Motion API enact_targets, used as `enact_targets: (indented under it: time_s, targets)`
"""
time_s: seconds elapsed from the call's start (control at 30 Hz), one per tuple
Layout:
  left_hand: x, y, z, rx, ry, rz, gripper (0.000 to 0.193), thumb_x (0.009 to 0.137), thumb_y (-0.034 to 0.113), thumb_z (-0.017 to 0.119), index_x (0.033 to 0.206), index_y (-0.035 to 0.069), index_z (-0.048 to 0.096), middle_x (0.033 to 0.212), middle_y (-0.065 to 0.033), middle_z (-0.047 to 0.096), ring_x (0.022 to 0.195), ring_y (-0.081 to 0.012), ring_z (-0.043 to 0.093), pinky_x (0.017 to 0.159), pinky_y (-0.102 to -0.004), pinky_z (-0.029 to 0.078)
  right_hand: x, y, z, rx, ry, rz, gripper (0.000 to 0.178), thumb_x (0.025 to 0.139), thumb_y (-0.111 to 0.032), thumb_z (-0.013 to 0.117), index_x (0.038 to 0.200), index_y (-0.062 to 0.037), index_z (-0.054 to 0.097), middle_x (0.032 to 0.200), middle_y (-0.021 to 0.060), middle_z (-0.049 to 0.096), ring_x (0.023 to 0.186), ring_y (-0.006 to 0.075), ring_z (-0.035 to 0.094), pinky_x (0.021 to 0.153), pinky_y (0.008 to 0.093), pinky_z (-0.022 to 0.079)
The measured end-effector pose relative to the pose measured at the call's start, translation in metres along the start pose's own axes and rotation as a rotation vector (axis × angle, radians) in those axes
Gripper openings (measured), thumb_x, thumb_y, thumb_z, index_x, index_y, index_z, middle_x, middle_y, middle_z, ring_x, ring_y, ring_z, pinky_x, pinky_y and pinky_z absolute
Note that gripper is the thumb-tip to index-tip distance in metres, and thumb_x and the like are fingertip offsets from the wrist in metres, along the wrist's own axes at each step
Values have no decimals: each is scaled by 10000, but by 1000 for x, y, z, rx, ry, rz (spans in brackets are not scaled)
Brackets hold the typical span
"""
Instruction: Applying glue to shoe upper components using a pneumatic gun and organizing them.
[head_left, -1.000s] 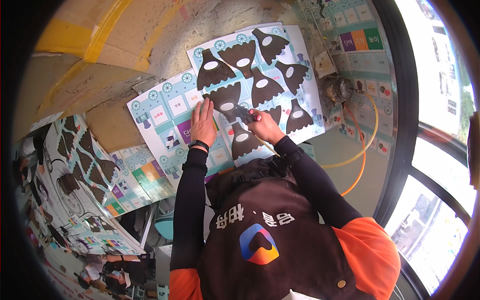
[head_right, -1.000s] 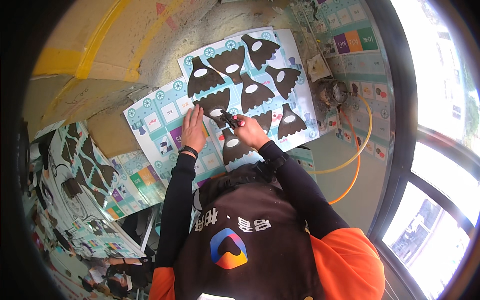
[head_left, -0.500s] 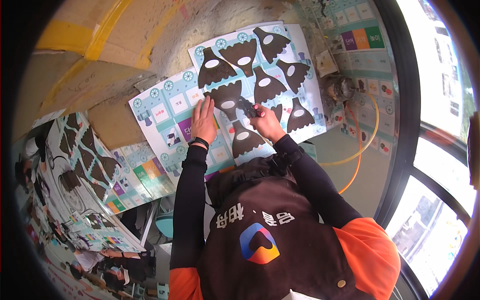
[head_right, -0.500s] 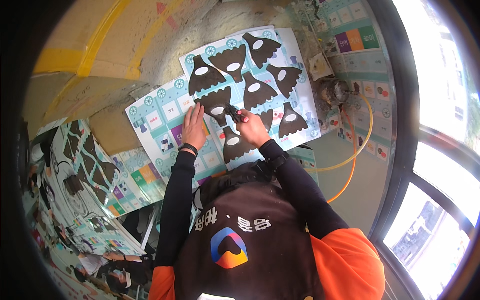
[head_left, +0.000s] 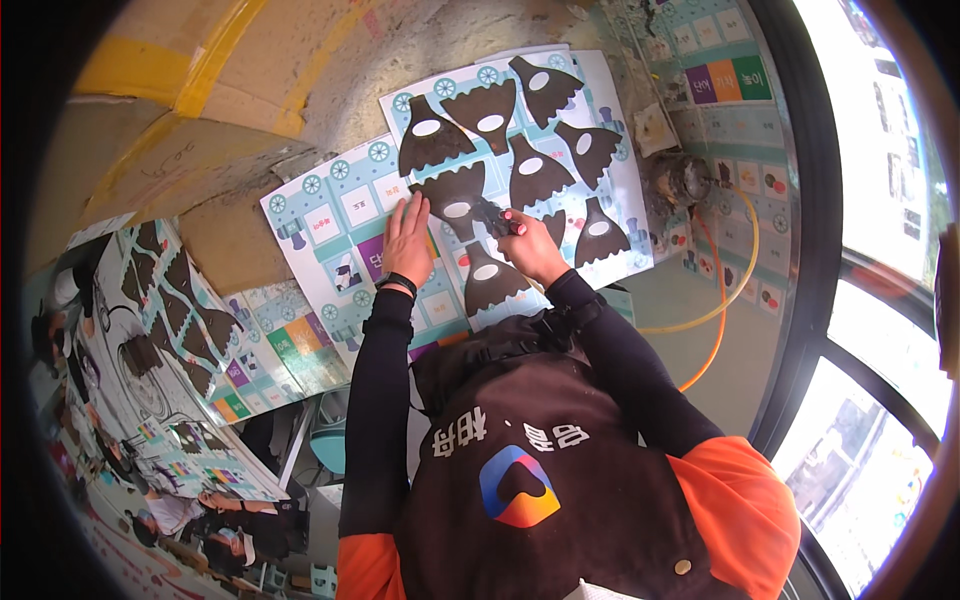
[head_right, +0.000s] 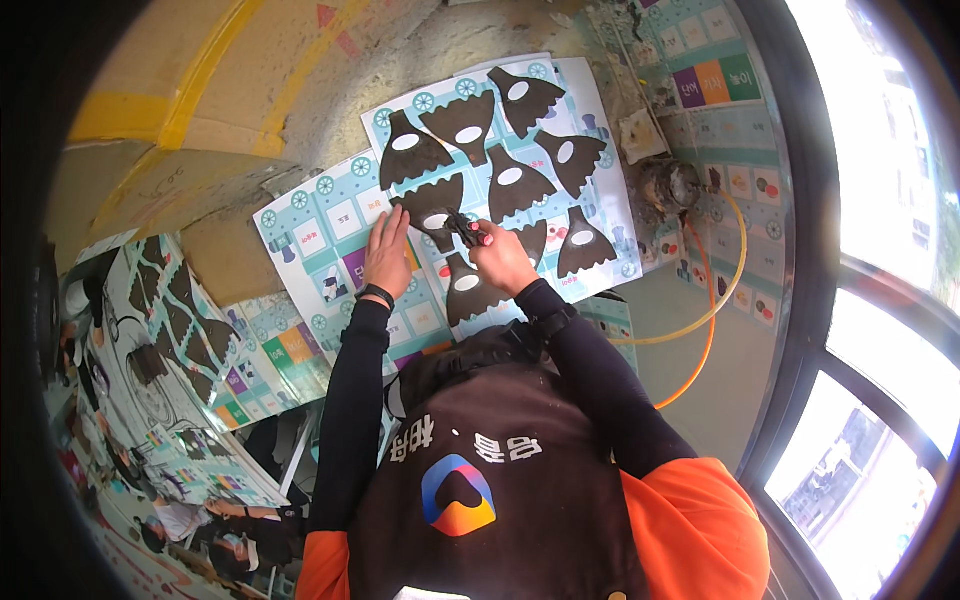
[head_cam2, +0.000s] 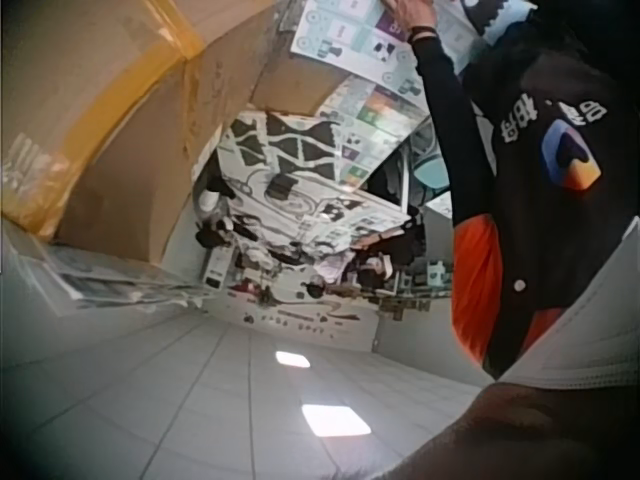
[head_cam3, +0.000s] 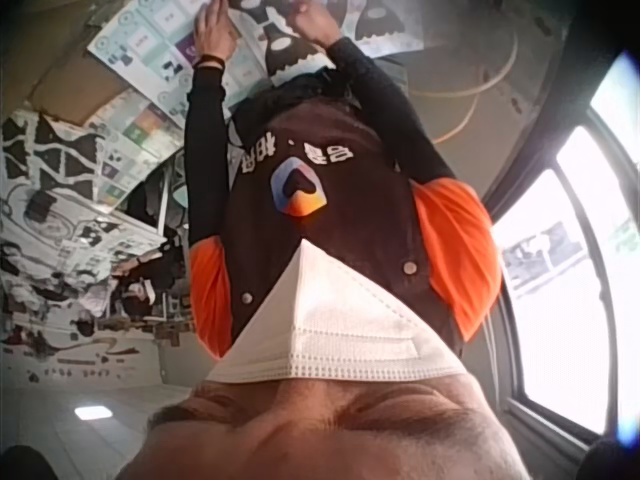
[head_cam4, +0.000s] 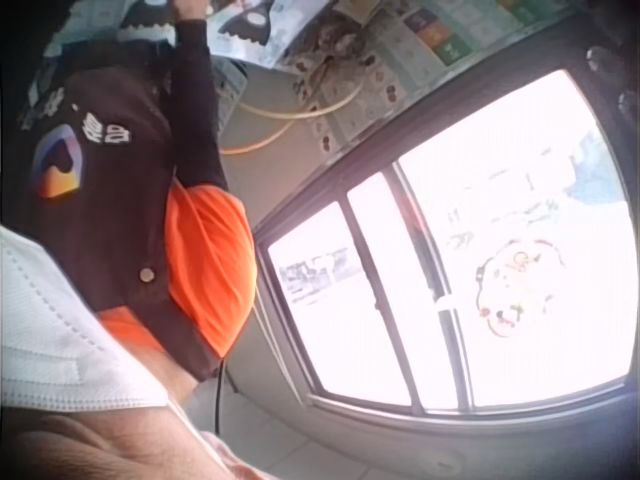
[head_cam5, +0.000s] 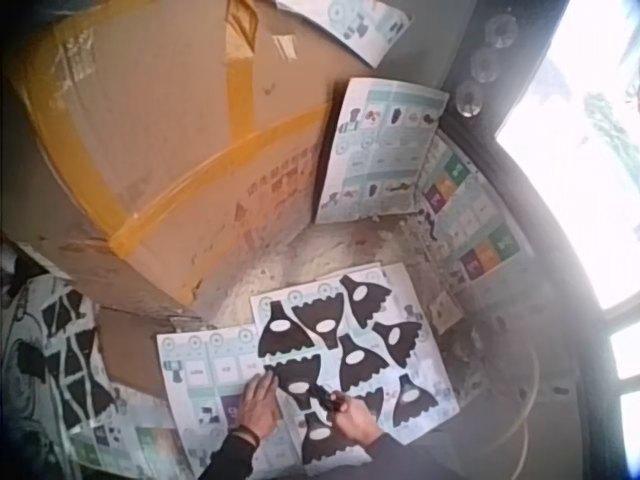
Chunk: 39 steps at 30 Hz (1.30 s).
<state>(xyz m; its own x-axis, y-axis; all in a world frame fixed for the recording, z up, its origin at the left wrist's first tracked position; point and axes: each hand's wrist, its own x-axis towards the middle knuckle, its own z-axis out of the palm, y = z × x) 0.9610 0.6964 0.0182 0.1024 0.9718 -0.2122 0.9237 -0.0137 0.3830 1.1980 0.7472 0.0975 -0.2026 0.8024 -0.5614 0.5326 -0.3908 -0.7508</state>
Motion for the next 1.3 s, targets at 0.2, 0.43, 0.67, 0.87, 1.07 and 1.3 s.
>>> enact_targets:
  time_s: [0.2, 0.43, 0.67, 0.87, 1.07, 1.3]
  targets:
    - [2, 4, -3, -15, -10, -4, 775, 808, -56, 558, 1544, 86, 362, 1642, -55, 273, 1516, -324, 229, 1234, -458, 245, 4, -6, 0, 45, -80, -33, 305, 771, -134, 591, 1033, 19, 624, 865, 277, 663, 834, 485, 613, 770, 470, 483]
    - [4, 4, -5, -5, -22, -9, 785, 803, -57, 563, 1547, 86, 359, 1644, -53, 270, 1518, -319, 226, 1236, -450, 247, -3, -13, -12, -14, -171, -51, 328, 769, -146, 608, 1054, 14, 637, 875, 272, 672, 826, 473, 620, 767, 461, 494]
    - [3, 7, -5, 8, -21, -2, 775, 808, -49, 559, 1546, 83, 366, 1647, -60, 268, 1517, -321, 229, 1233, -446, 251, -3, 7, -20, -38, -76, -38, 348, 771, -166, 614, 1068, 13, 643, 913, 290, 678, 900, 506, 623, 800, 499, 495]
    - [15, 16, 0, -4, -4, 15, 743, 816, -40, 554, 1531, 80, 394, 1635, -57, 294, 1507, -317, 249, 1228, -441, 257, -4, 3, -43, -92, -126, -15, 340, 791, -177, 603, 1073, 8, 647, 934, 300, 678, 932, 508, 621, 809, 509, 492]
    - [27, 39, -15, -100, 148, -108, 611, 819, 24, 603, 1423, 37, 513, 1480, -115, 481, 1374, -335, 428, 1147, -458, 356, -5, 8, -86, 263, -140, 44, 276, 751, -123, 675, 1007, -23, 645, 781, 87, 672, 620, 202, 632, 529, 363, 504]
    - [65, 163, 5, -84, 83, 198, 601, 795, 66, 632, 1386, 25, 537, 1394, -152, 507, 1304, -348, 469, 1089, -476, 394, 24, 11, -168, 227, 63, 57, 241, 715, -93, 652, 937, -2, 632, 716, 87, 663, 605, 198, 631, 553, 353, 490]
